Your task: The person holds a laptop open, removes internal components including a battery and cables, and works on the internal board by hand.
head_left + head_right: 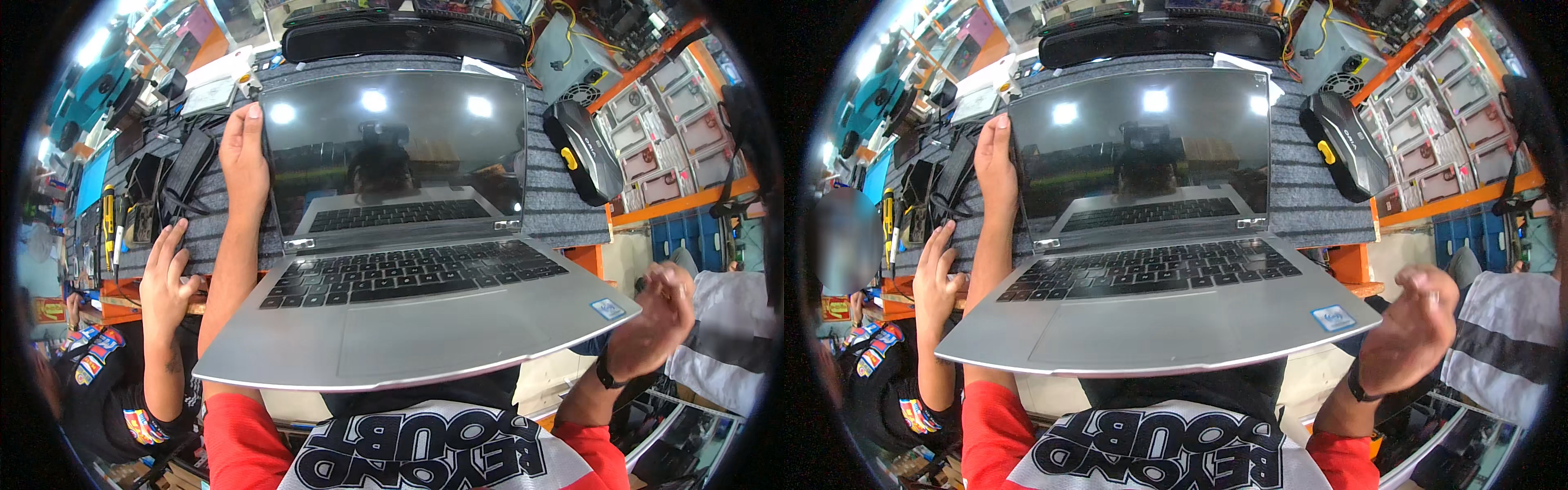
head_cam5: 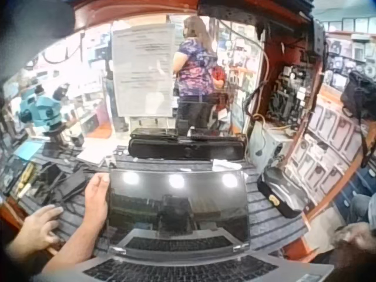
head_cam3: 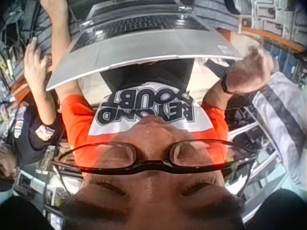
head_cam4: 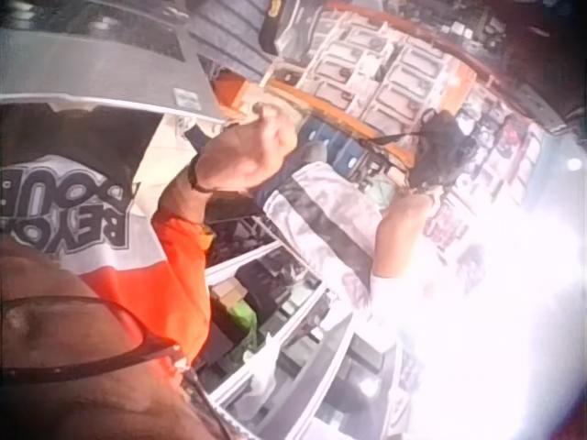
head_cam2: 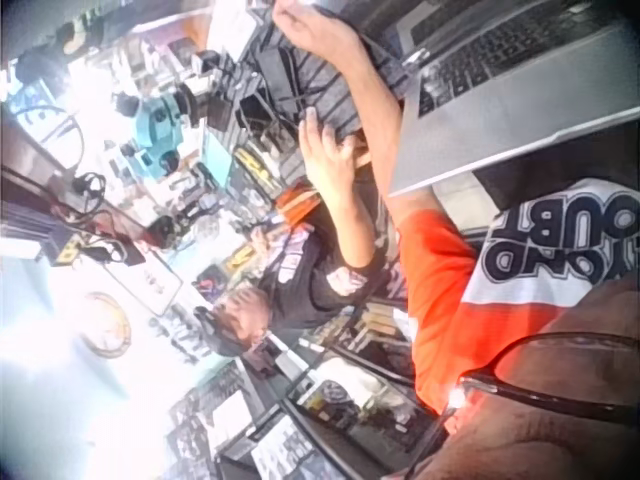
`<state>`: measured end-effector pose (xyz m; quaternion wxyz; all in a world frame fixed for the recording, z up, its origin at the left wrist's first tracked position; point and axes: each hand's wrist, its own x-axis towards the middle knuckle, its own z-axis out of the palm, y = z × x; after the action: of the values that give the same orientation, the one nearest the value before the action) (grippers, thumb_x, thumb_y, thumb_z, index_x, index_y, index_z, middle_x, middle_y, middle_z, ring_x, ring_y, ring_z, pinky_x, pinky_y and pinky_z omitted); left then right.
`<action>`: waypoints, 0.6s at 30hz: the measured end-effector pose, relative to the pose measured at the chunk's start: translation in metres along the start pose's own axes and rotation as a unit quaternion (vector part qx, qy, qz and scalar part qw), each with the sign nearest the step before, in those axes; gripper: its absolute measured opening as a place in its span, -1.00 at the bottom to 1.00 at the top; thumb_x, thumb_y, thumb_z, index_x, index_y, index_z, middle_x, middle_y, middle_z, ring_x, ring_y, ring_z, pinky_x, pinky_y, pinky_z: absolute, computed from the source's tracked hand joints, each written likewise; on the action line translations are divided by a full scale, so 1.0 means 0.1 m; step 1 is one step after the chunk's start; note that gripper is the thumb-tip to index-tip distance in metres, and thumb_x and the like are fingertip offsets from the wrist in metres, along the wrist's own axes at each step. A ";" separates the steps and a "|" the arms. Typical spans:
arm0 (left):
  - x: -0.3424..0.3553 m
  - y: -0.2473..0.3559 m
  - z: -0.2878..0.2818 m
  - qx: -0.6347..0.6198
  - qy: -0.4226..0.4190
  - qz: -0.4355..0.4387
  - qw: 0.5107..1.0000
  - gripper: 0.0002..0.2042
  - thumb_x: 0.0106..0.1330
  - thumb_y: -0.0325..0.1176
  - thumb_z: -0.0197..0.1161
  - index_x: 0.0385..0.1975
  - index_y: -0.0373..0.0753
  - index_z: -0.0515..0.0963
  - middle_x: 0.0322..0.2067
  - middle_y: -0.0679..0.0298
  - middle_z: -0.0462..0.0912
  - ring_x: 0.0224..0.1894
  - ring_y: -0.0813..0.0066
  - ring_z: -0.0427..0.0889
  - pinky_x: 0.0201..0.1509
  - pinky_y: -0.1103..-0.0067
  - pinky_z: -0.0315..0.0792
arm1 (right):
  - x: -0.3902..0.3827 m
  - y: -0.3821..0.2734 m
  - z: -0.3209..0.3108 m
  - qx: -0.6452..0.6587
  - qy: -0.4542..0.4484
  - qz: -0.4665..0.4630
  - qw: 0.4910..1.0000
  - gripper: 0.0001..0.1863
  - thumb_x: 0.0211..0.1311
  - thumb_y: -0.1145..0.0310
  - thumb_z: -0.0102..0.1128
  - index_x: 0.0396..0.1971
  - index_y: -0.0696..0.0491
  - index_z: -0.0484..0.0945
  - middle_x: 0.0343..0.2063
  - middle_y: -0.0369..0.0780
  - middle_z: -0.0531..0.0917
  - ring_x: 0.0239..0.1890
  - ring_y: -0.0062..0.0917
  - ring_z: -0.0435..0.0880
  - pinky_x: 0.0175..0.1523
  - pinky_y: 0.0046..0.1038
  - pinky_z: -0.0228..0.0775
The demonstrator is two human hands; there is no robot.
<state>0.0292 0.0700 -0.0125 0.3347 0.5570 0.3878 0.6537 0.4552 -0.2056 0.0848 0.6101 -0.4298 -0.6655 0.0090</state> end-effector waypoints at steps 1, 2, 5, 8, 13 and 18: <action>-0.01 0.04 0.02 0.011 0.005 0.004 1.000 -0.76 0.56 -0.23 0.11 -0.12 -0.29 0.57 -0.21 0.40 0.63 -0.16 0.70 0.50 0.02 0.69 0.36 | -0.02 0.10 0.00 0.023 -0.001 0.042 0.999 -0.53 0.43 -0.01 0.03 0.09 0.06 0.48 -0.08 -0.02 0.50 -0.06 -0.26 0.49 0.04 -0.22 0.38; -0.03 0.08 0.02 0.025 0.008 0.007 1.000 -0.76 0.55 -0.23 0.11 -0.12 -0.29 0.57 -0.22 0.40 0.63 -0.16 0.70 0.50 0.01 0.68 0.36 | -0.05 0.23 0.03 0.050 -0.002 0.086 0.995 -0.53 0.43 0.02 0.04 0.09 0.09 0.47 -0.07 -0.01 0.50 -0.05 -0.27 0.49 0.04 -0.23 0.37; -0.05 0.17 0.04 0.052 0.021 0.015 0.998 -0.76 0.55 -0.22 0.12 -0.13 -0.28 0.57 -0.24 0.40 0.62 -0.18 0.69 0.49 -0.02 0.68 0.36 | -0.23 0.43 0.17 0.136 -0.037 0.119 0.983 -0.67 0.36 0.18 0.17 -0.04 0.09 0.50 -0.14 -0.05 0.50 -0.18 -0.37 0.49 -0.11 -0.41 0.38; -0.05 0.21 0.04 0.070 0.030 0.021 0.997 -0.77 0.54 -0.21 0.13 -0.14 -0.27 0.56 -0.26 0.41 0.61 -0.20 0.69 0.49 -0.04 0.68 0.36 | -0.34 0.41 0.18 0.154 -0.047 0.107 0.981 -0.73 0.28 0.17 0.30 -0.18 0.02 0.55 -0.24 -0.13 0.51 -0.29 -0.42 0.47 -0.23 -0.45 0.37; 0.02 0.04 -0.18 0.049 0.040 -0.005 0.998 -0.73 0.52 -0.22 0.15 -0.06 -0.31 0.59 -0.14 0.34 0.65 -0.09 0.62 0.57 0.09 0.62 0.40 | -0.29 0.42 0.11 0.140 -0.113 0.055 0.982 -0.68 0.25 -0.01 0.35 -0.34 -0.06 0.61 -0.33 -0.23 0.57 -0.37 -0.46 0.48 -0.32 -0.47 0.35; 0.01 0.03 -0.15 -0.007 0.035 0.002 0.999 -0.77 0.57 -0.36 0.06 -0.07 -0.40 0.57 -0.14 0.31 0.67 -0.10 0.68 0.56 0.06 0.71 0.39 | -0.28 0.38 0.16 0.146 -0.111 0.089 0.979 -0.61 0.25 -0.11 0.30 -0.36 -0.04 0.68 -0.31 -0.24 0.65 -0.36 -0.47 0.52 -0.29 -0.48 0.37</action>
<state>0.0143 0.0675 -0.0111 0.3240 0.5321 0.3937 0.6759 0.4603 -0.1904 0.0376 0.5854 -0.3900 -0.6797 0.2078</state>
